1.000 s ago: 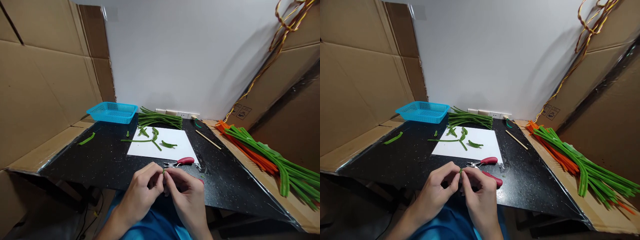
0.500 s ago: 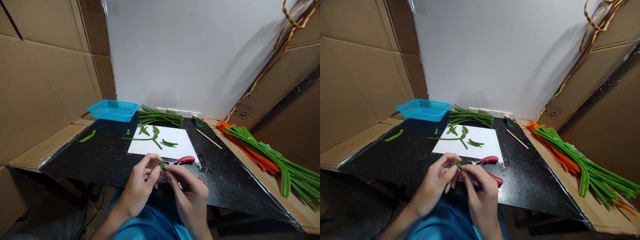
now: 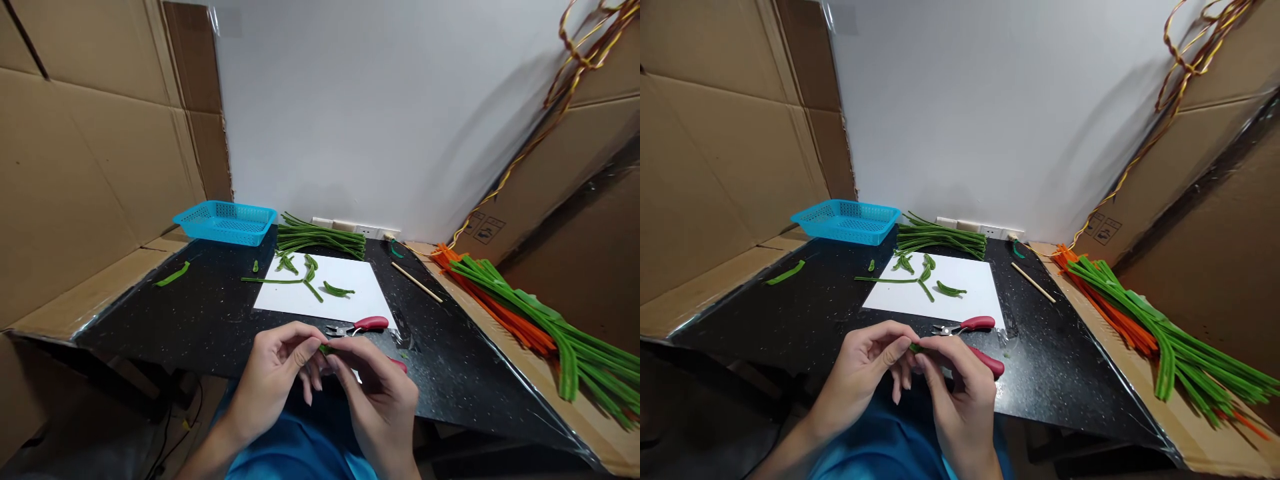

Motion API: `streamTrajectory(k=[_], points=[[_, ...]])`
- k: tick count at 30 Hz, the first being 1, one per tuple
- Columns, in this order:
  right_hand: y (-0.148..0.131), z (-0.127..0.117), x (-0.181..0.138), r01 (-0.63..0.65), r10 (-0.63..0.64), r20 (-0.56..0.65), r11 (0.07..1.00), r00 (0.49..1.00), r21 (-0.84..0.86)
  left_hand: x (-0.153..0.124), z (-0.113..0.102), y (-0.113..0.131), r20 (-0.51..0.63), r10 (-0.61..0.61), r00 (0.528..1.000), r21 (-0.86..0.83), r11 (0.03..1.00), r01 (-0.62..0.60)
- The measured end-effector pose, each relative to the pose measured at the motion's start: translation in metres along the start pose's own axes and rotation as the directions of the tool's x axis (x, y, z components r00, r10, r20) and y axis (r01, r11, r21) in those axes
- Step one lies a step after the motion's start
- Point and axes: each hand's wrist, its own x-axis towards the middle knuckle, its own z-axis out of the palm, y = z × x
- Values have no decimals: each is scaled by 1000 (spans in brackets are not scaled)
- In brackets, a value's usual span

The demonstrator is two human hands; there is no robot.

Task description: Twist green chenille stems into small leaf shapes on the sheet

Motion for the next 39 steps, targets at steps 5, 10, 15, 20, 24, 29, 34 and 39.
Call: streamTrajectory(k=[5,10,15,20,24,29,34,39], points=[[0,1,1,-5,5,-8,1000,1000,-14,0,-2,-1,0,6,1000,38,999,-6],[-3,3,1,-74,66,-113,995,991,-67,0,-3,-1,74,-39,997,56,998,35],[0,4,0,-59,46,-129,993,991,-98,-3,-3,1,106,-64,992,102,993,54],[3,5,-2,-9,-15,-135,984,991,-180,-5,-3,2,112,-48,993,147,989,32],[2,7,2,74,-99,-86,963,991,-258,-2,-2,1,78,-37,996,267,964,15],[2,9,3,134,-163,-65,938,985,-319,1,1,1,57,23,998,410,911,-45],[3,10,1,200,-243,-70,904,967,-377,0,1,-1,29,31,999,423,905,-41],[6,11,0,235,-272,-39,887,962,-398,-2,2,-9,1,79,997,446,892,-71]])
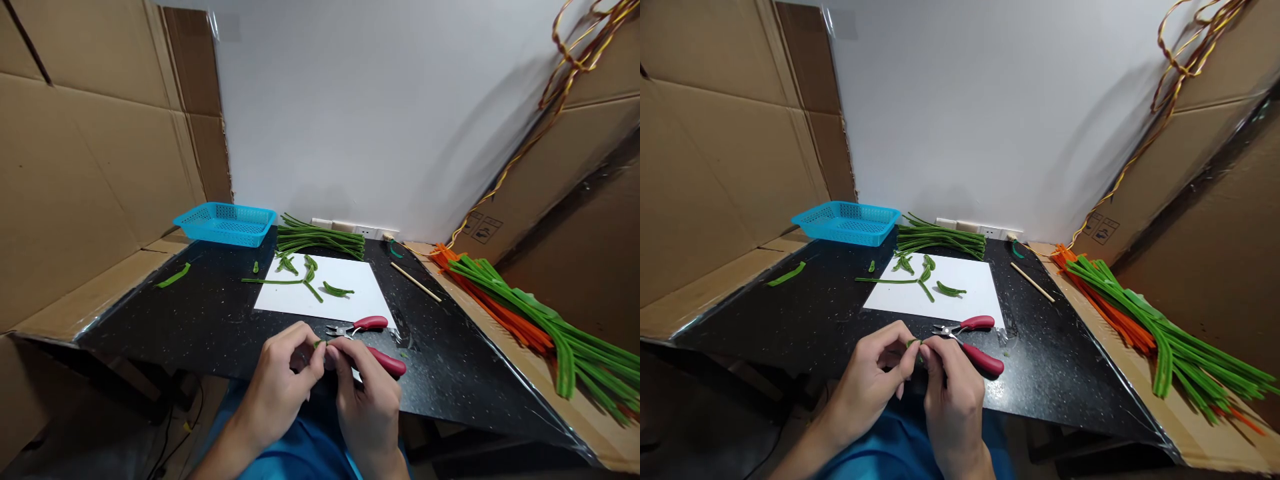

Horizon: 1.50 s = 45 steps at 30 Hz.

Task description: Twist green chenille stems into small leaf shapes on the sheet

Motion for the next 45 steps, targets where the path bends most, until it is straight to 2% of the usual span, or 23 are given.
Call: streamTrajectory(k=[5,11,15,21,27,32,36,40,45], points=[[1,1,1,-34,33,32,999,999,24,-1,1,2,-39,17,999,70,997,-14],[-1,-1,1,-160,156,56,984,986,73,1,-2,4,1,-91,996,-148,985,90],[0,-2,-1,-166,162,50,983,986,84,3,-4,5,56,-145,988,-206,966,154],[-1,0,1,-148,146,29,985,989,85,2,-5,5,72,-145,987,-224,962,157],[-3,-2,3,-198,196,30,973,980,120,2,-5,7,40,-148,988,-324,934,153],[-4,-3,2,-223,218,49,964,975,145,0,-6,3,71,-110,991,-242,962,124],[-4,-3,1,-280,267,98,947,959,156,1,-5,0,83,-123,989,-200,970,137],[-3,-4,0,-340,336,55,924,940,177,1,-5,-2,105,-147,984,-204,965,166],[-1,-3,-2,-361,360,41,911,932,198,1,-4,-3,103,-118,988,-165,977,134]])
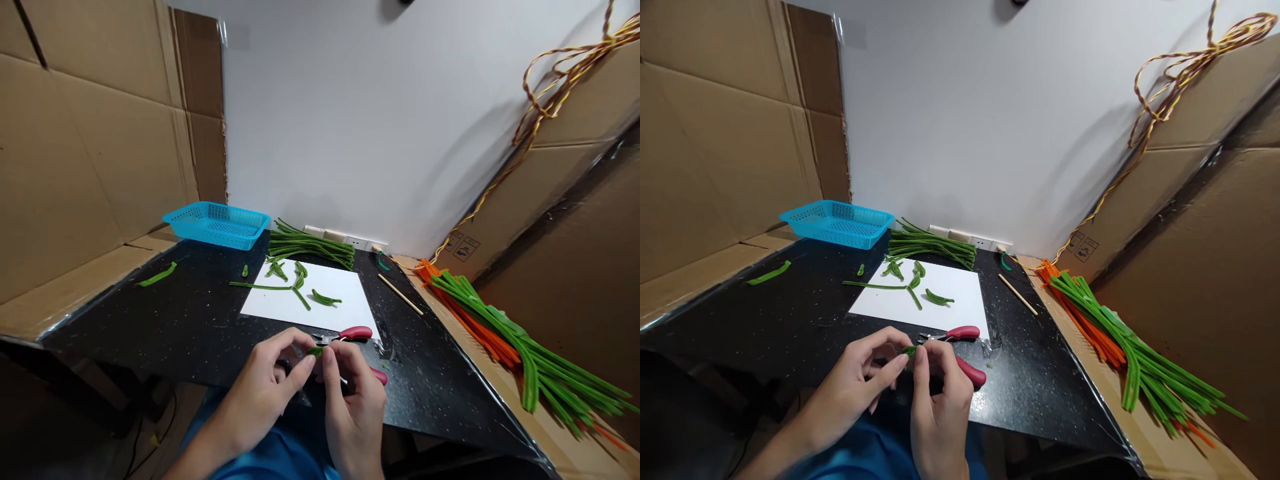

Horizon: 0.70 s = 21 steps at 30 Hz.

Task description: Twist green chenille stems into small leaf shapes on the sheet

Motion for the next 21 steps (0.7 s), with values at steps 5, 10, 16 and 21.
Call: streamTrajectory(k=[5,10,16,21], points=[[1,-1,-1,14,-13,4,1000,1000,-25,5,3,4,4,33,999,25,999,-33],[-4,2,-4,-46,46,-39,999,998,15,10,5,7,25,66,998,-4,998,-66],[-9,6,-7,-75,75,-49,997,996,8,8,5,5,31,43,999,-14,999,-43],[-5,2,-6,4,-7,-37,997,999,-75,9,6,4,17,21,1000,-60,998,-20]])
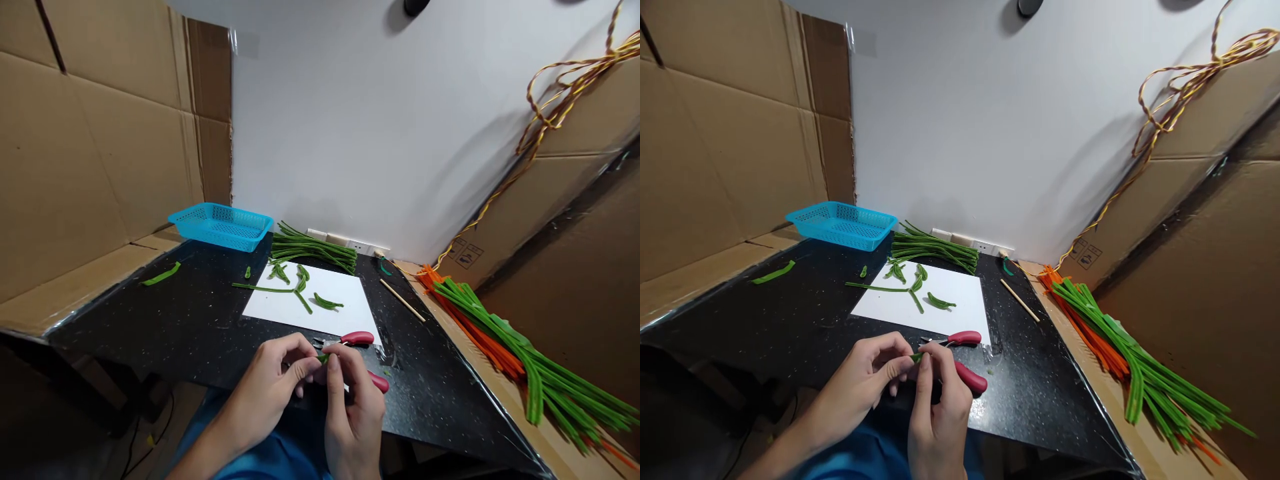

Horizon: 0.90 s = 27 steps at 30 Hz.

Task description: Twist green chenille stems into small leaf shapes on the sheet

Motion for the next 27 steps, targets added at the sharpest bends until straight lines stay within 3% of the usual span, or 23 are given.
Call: streamTrajectory(k=[17,23,25,27], points=[[1,2,1,90,-90,3,993,996,-71,0,-3,-2,4,7,1000,89,996,-7],[2,4,-2,31,-30,10,999,999,-15,0,-1,0,0,-7,1000,133,991,6],[2,5,-3,1,-1,-4,1000,1000,24,-3,-2,9,10,-14,1000,206,979,12],[2,5,-3,-1,2,-20,998,1000,58,-2,-9,26,21,18,1000,391,920,-25]])
